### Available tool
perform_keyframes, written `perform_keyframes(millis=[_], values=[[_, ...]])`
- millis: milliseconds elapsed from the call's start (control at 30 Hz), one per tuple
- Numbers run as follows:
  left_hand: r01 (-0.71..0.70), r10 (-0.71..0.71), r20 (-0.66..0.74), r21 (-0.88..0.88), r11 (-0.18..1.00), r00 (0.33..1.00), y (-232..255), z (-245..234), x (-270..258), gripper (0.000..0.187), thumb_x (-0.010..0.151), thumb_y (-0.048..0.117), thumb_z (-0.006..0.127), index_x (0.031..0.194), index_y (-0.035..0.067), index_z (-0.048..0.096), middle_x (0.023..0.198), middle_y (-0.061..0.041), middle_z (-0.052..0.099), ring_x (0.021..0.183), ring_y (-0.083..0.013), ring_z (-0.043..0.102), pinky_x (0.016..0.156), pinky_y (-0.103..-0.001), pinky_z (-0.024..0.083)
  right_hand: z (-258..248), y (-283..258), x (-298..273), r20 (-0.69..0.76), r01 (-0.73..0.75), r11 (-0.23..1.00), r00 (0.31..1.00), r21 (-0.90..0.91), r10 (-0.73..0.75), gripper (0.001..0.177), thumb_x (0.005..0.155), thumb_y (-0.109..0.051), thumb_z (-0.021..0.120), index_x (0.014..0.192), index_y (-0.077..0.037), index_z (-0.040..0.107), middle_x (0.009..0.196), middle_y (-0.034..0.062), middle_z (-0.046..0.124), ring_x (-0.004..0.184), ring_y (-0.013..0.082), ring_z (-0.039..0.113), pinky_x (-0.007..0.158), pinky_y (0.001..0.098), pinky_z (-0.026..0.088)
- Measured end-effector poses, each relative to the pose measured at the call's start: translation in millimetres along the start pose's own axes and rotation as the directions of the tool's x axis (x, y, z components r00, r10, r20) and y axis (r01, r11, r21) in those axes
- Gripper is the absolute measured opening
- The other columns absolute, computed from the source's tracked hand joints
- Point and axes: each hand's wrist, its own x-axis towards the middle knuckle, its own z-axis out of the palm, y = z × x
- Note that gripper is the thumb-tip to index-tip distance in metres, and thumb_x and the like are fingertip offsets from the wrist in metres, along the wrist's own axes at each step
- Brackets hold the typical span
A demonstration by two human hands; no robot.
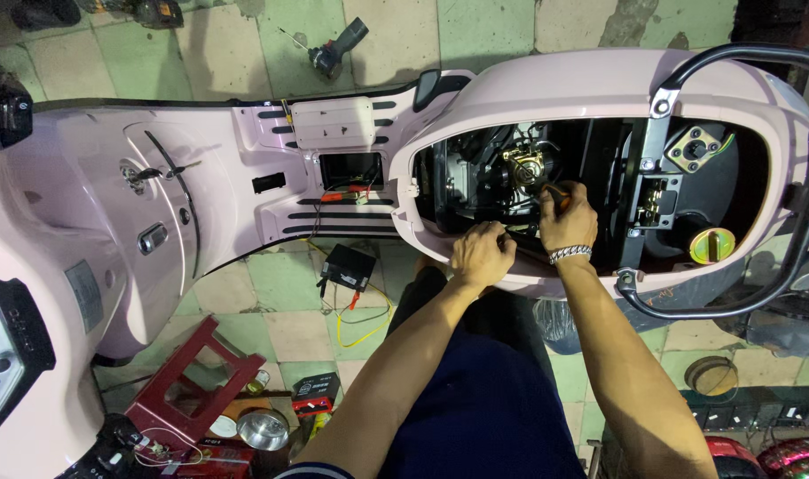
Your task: The person assembles a pink electric scooter in a workshop. They connect internal wiring, test the dashboard, and use a screwdriver and power drill to secure the seat and under-seat components. The scooter seat is wrapped in plastic and is installed over the storage compartment.
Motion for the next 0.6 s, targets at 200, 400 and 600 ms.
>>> perform_keyframes(millis=[200, 400, 600], values=[[-0.015, 0.015, -0.026, -0.014, 1.000, 1.000, 3, -4, -2, 0.028, 0.084, 0.027, 0.066, 0.101, 0.005, 0.070, 0.102, -0.016, 0.073, 0.096, -0.0357, 0.071, 0.084, -0.050, 0.055, 0, 1, 4, 0.004, -0.003, 1.000, 1.000, -0.027, 0.003, 0.037, 0.096, -0.034, 0.073, 0.121, -0.008, 0.064, 0.093, 0.0179, 0.074, 0.087, 0.0405, 0.072, 0.078, 0.0495, 0.056], [0.001, -0.001, -0.018, -0.028, 1.000, 1.000, 4, -5, -1, 0.024, 0.084, 0.025, 0.065, 0.097, 0.006, 0.069, 0.100, -0.015, 0.073, 0.095, -0.0354, 0.071, 0.083, -0.051, 0.055, 0, -2, 6, 0.001, 0.032, 0.998, 0.999, -0.047, -0.032, 0.036, 0.096, -0.034, 0.073, 0.120, -0.008, 0.064, 0.093, 0.0183, 0.074, 0.089, 0.0414, 0.072, 0.078, 0.0502, 0.056], [-0.009, 0.007, -0.049, -0.035, 0.999, 0.999, 3, -1, -2, 0.022, 0.084, 0.025, 0.065, 0.095, 0.007, 0.070, 0.100, -0.015, 0.073, 0.095, -0.0360, 0.071, 0.082, -0.052, 0.055, -4, -10, 7, 0.037, 0.131, 0.981, 0.991, -0.143, -0.127, 0.034, 0.097, -0.032, 0.071, 0.117, -0.005, 0.061, 0.097, 0.0197, 0.074, 0.088, 0.0440, 0.071, 0.075, 0.0527, 0.055]])
